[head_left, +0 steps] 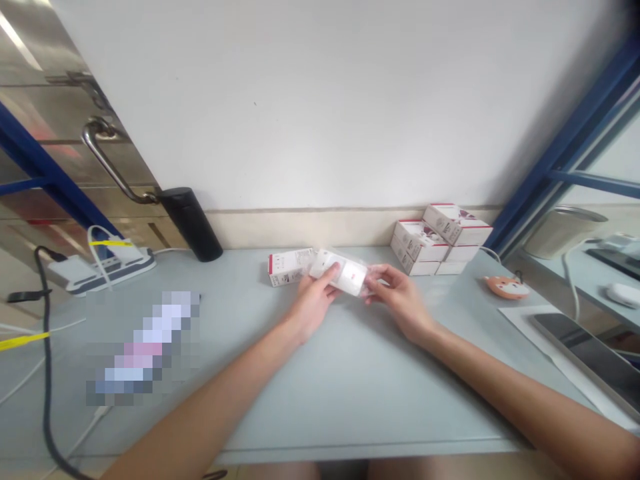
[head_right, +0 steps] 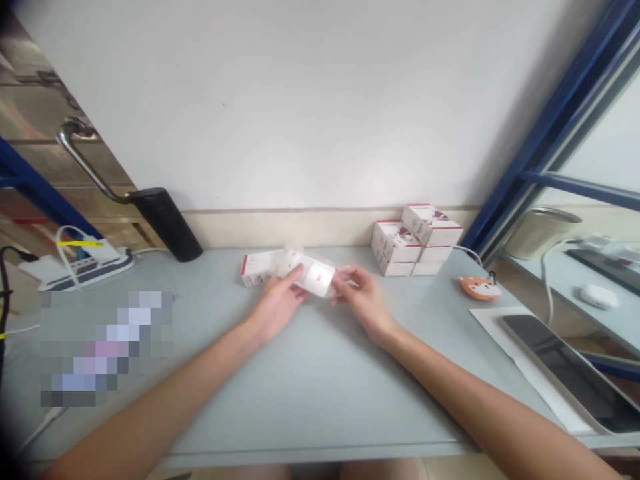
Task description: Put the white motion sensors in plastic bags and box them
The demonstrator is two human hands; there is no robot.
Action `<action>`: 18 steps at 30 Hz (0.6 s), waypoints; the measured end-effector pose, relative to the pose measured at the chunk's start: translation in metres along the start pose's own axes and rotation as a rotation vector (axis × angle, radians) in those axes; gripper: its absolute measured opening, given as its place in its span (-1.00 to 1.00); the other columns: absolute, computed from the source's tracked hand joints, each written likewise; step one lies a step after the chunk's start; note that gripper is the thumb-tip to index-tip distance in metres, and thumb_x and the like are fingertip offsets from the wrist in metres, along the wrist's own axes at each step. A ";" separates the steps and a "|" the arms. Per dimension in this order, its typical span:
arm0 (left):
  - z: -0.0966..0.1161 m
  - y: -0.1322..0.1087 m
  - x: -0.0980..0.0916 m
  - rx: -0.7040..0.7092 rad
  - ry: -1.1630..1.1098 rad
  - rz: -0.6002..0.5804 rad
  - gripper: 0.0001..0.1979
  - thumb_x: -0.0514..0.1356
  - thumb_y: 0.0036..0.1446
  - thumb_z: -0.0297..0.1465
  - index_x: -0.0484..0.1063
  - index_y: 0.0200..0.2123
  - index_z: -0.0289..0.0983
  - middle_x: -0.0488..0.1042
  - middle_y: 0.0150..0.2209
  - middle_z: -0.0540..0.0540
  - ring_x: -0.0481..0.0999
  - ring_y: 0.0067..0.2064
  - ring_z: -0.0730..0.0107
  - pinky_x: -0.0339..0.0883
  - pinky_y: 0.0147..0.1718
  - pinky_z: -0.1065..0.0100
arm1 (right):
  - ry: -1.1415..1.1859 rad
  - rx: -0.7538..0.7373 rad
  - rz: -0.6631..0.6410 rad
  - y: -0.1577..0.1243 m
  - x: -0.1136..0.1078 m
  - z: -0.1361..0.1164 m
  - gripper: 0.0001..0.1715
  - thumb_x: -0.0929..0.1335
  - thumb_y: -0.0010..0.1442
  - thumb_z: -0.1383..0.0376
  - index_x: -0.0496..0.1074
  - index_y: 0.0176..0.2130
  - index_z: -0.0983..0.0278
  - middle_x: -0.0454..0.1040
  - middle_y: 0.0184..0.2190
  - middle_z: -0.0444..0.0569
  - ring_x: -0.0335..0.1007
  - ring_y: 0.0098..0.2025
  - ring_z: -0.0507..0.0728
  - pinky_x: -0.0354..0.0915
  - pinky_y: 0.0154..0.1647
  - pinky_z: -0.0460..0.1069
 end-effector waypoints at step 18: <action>0.023 -0.012 0.012 0.695 1.763 -0.256 -0.40 0.27 0.34 -0.23 0.24 0.39 -0.05 0.50 0.18 -0.16 0.54 0.13 0.02 0.40 0.12 0.04 | 0.118 0.167 -0.111 0.015 -0.016 0.007 -0.57 0.58 0.13 0.03 0.67 -0.10 0.23 0.62 -0.08 0.04 0.50 -0.06 0.14 0.47 -0.06 0.02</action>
Point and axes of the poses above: each hand's wrist, its own y-axis towards the middle knuckle, its own x-axis out of the palm, z = x × y, the point moved 7 cm from there along y, towards the middle knuckle
